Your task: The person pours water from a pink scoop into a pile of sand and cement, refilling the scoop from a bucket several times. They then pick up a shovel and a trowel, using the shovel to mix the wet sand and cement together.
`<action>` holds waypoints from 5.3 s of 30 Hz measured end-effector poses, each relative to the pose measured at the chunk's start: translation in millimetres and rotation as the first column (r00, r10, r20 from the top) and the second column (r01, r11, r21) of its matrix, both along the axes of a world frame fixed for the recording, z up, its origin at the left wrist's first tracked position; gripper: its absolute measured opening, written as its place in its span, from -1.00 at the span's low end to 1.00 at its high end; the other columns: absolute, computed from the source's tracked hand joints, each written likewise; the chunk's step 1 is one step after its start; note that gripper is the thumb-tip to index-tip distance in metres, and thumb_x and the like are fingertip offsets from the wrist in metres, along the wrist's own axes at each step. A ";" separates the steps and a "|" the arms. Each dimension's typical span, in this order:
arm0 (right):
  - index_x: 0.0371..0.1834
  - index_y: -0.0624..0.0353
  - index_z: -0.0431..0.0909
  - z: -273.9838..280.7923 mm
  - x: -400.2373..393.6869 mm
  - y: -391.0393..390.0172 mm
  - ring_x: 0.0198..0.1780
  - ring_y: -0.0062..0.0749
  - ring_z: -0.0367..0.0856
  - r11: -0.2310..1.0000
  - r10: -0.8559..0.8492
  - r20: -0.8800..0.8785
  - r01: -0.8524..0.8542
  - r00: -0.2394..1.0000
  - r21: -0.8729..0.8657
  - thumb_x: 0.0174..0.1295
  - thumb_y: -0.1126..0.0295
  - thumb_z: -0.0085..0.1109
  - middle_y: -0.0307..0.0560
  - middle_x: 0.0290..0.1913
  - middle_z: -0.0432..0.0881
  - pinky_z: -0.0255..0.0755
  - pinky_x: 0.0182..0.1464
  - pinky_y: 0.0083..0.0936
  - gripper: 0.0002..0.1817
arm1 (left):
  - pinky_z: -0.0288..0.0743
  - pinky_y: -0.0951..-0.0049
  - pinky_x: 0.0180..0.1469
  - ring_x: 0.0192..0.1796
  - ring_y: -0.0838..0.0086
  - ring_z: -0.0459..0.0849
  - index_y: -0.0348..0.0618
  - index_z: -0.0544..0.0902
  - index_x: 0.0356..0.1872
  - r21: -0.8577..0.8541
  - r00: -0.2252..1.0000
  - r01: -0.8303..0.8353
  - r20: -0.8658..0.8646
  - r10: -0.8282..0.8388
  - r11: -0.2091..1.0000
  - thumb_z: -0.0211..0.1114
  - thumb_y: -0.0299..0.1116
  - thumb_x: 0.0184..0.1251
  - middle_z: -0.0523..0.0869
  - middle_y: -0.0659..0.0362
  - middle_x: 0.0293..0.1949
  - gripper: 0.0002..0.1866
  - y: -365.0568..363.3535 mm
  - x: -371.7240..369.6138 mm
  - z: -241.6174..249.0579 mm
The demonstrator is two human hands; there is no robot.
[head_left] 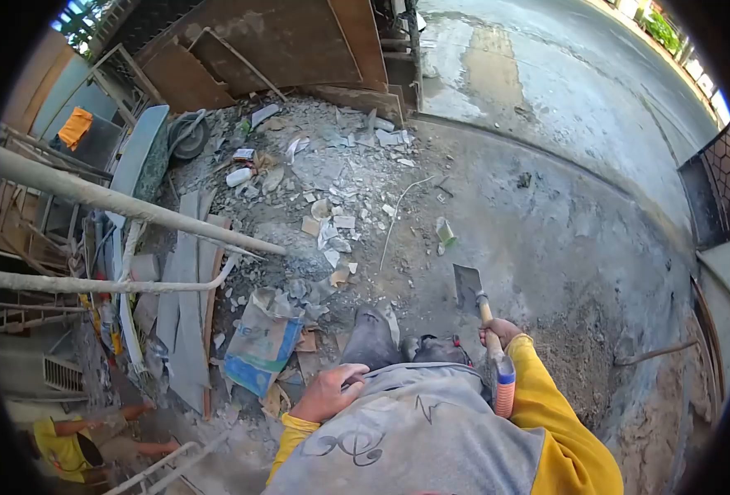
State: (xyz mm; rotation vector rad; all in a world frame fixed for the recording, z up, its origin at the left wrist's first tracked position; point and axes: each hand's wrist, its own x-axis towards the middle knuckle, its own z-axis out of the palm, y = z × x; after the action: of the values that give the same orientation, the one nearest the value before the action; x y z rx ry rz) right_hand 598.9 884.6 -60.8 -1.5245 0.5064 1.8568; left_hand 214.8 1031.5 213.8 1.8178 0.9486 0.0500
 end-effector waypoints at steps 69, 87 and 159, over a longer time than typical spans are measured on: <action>0.00 0.44 0.30 36.0 454.4 -238.5 -0.39 -0.19 0.59 0.322 -0.939 0.077 0.936 0.334 -0.140 0.17 0.39 0.05 0.08 -0.39 0.54 0.55 -0.30 -0.31 -0.60 | 0.56 0.35 -0.25 -0.35 0.28 0.71 -0.24 0.71 -0.30 -0.005 0.392 0.911 -0.302 -0.869 0.413 0.17 -0.34 -0.01 0.73 0.00 -0.44 -0.72 180.4 1205.9 -336.4; -0.13 0.39 0.39 -33.1 527.5 -255.5 -0.45 -0.28 0.58 -0.255 -0.951 -0.178 0.967 -0.253 -0.011 0.18 0.37 0.00 0.01 -0.39 0.57 0.55 -0.39 -0.41 -0.70 | 0.56 0.36 -0.19 -0.29 0.39 0.72 -0.22 0.62 -0.02 -0.297 -0.070 0.954 -0.379 -0.923 0.049 0.24 -0.28 0.06 0.73 0.08 -0.30 -0.58 -3.0 1347.0 -293.1; -0.28 0.35 0.53 44.9 629.9 -322.1 -0.57 -0.48 0.54 -0.009 -0.965 0.262 0.996 0.015 -0.091 0.05 0.39 0.06 -0.05 -0.51 0.59 0.44 -0.55 -0.60 -0.75 | 0.53 0.38 -0.09 -0.23 0.29 0.70 -0.28 0.61 0.00 -0.256 -0.053 0.962 -0.507 -0.860 0.091 0.25 -0.31 0.07 0.72 -0.04 -0.24 -0.56 -116.1 1398.0 -269.5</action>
State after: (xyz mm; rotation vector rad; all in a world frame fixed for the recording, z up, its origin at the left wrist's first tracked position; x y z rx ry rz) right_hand 1228.7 562.4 -15.9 -0.8114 1.3831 0.4588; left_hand 1612.8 915.4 -55.7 2.3468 -0.2572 -1.4397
